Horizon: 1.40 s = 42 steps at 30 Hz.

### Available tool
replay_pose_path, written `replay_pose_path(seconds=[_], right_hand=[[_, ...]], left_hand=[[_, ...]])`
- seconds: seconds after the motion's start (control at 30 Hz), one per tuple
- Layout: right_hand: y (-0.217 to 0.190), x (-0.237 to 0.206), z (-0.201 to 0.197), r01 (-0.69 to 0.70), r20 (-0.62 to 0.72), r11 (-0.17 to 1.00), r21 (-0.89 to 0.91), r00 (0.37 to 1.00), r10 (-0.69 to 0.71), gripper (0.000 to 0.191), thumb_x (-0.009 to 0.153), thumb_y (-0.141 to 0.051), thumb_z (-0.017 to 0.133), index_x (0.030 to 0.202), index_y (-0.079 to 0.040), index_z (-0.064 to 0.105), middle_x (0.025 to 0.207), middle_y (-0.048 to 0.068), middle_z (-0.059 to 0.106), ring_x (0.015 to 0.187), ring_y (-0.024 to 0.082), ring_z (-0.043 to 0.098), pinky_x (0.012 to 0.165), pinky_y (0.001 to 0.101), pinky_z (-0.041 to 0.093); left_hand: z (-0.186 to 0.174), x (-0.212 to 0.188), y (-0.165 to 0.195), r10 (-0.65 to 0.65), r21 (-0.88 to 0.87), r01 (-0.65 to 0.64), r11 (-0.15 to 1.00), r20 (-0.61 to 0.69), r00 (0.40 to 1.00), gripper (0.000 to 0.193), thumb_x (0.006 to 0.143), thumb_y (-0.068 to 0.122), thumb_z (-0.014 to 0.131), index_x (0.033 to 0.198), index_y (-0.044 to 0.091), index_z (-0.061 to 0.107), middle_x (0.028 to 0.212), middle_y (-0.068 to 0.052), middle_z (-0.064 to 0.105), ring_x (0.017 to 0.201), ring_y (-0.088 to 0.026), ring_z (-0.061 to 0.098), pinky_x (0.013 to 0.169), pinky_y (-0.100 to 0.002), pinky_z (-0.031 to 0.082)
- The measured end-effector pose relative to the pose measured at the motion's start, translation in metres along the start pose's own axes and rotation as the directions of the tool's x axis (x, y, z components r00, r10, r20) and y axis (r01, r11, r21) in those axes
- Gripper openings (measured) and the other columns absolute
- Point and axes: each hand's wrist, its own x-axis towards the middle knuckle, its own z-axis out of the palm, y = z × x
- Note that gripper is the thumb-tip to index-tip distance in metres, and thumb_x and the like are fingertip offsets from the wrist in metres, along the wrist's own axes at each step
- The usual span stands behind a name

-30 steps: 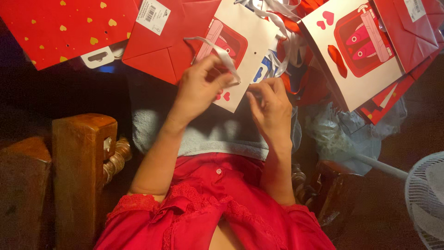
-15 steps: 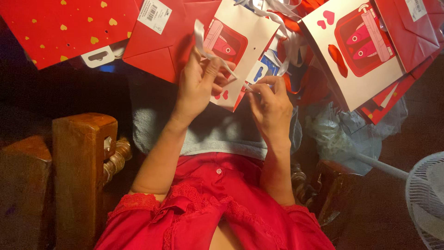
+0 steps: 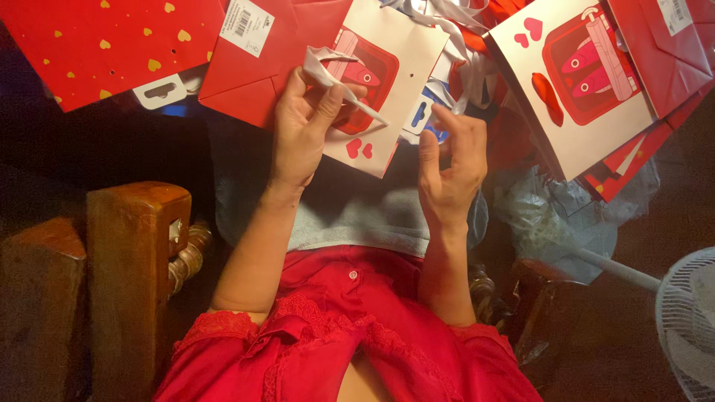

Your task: The person assembles flat-packed gift boxes by folding the cardboard and threading ribbons through the handle slots. They work on multiple boxes, including a white box with a fish design and a red box with gold hearts, using both red and white ribbons.

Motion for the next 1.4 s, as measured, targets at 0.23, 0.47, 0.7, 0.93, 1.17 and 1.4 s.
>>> replay_pose_path(seconds=[0.23, 0.47, 0.7, 0.93, 1.17, 1.4], right_hand=[[-0.006, 0.013, 0.02, 0.037, 0.2, 0.997, -0.071, 0.98, -0.023, 0.043, 0.091, -0.018, 0.079, 0.131, -0.008, 0.066, 0.121, 0.011, 0.055, 0.112, 0.028, 0.058, 0.096, 0.0392, 0.049], [0.002, 0.015, 0.023, 0.08, 0.235, 0.986, -0.146, 0.971, -0.044, 0.039, 0.089, -0.019, 0.081, 0.125, -0.009, 0.069, 0.122, 0.01, 0.056, 0.117, 0.03, 0.055, 0.101, 0.0419, 0.045], [0.005, 0.015, 0.024, 0.085, 0.241, 0.984, -0.158, 0.969, -0.045, 0.042, 0.086, -0.018, 0.083, 0.125, -0.01, 0.068, 0.126, 0.01, 0.054, 0.122, 0.032, 0.055, 0.103, 0.0425, 0.045], [0.01, 0.014, 0.026, 0.101, 0.208, 0.99, -0.097, 0.975, -0.079, 0.063, 0.087, -0.013, 0.084, 0.143, -0.008, 0.055, 0.142, 0.014, 0.052, 0.131, 0.034, 0.054, 0.107, 0.0419, 0.047], [0.016, 0.011, 0.033, 0.005, 0.111, 0.998, 0.055, 0.994, -0.011, 0.068, 0.089, -0.006, 0.082, 0.15, -0.009, 0.052, 0.142, 0.01, 0.06, 0.115, 0.024, 0.061, 0.104, 0.0364, 0.052], [0.021, 0.018, 0.038, -0.044, 0.094, 0.991, 0.128, 0.995, 0.032, 0.071, 0.093, 0.0, 0.077, 0.156, -0.009, 0.047, 0.139, 0.007, 0.064, 0.105, 0.016, 0.062, 0.096, 0.0308, 0.054]], left_hand=[[-0.016, -0.003, 0.002, -0.049, -0.296, 0.05, 0.954, 0.013, 0.999, 0.021, 0.103, 0.006, 0.073, 0.119, 0.008, 0.059, 0.108, -0.01, 0.076, 0.104, -0.017, 0.072, 0.1, -0.032, 0.055], [-0.059, -0.015, 0.028, 0.084, -0.429, -0.073, 0.9, 0.006, 0.996, 0.015, 0.107, 0.012, 0.072, 0.121, 0.008, 0.069, 0.095, -0.006, 0.073, 0.095, -0.019, 0.07, 0.109, -0.042, 0.055], [-0.102, -0.03, 0.055, 0.176, -0.443, -0.206, 0.873, -0.109, 0.978, 0.017, 0.109, 0.021, 0.071, 0.118, 0.007, 0.067, 0.087, -0.003, 0.065, 0.078, -0.013, 0.057, 0.087, -0.034, 0.051], [-0.091, -0.041, 0.073, 0.303, -0.401, -0.29, 0.869, -0.032, 0.952, 0.021, 0.106, 0.028, 0.072, 0.111, 0.009, 0.067, 0.081, -0.003, 0.062, 0.073, -0.012, 0.055, 0.076, -0.03, 0.05], [-0.034, 0.009, 0.06, 0.199, 0.088, -0.212, 0.973, 0.134, 0.971, 0.012, 0.103, 0.013, 0.078, 0.105, 0.003, 0.072, 0.091, -0.005, 0.071, 0.08, -0.012, 0.065, 0.074, -0.026, 0.052], [0.021, 0.044, 0.022, 0.211, 0.584, -0.255, 0.771, 0.144, 0.967, 0.01, 0.097, 0.014, 0.078, 0.099, 0.004, 0.075, 0.089, -0.002, 0.074, 0.08, -0.01, 0.071, 0.071, -0.027, 0.057]])
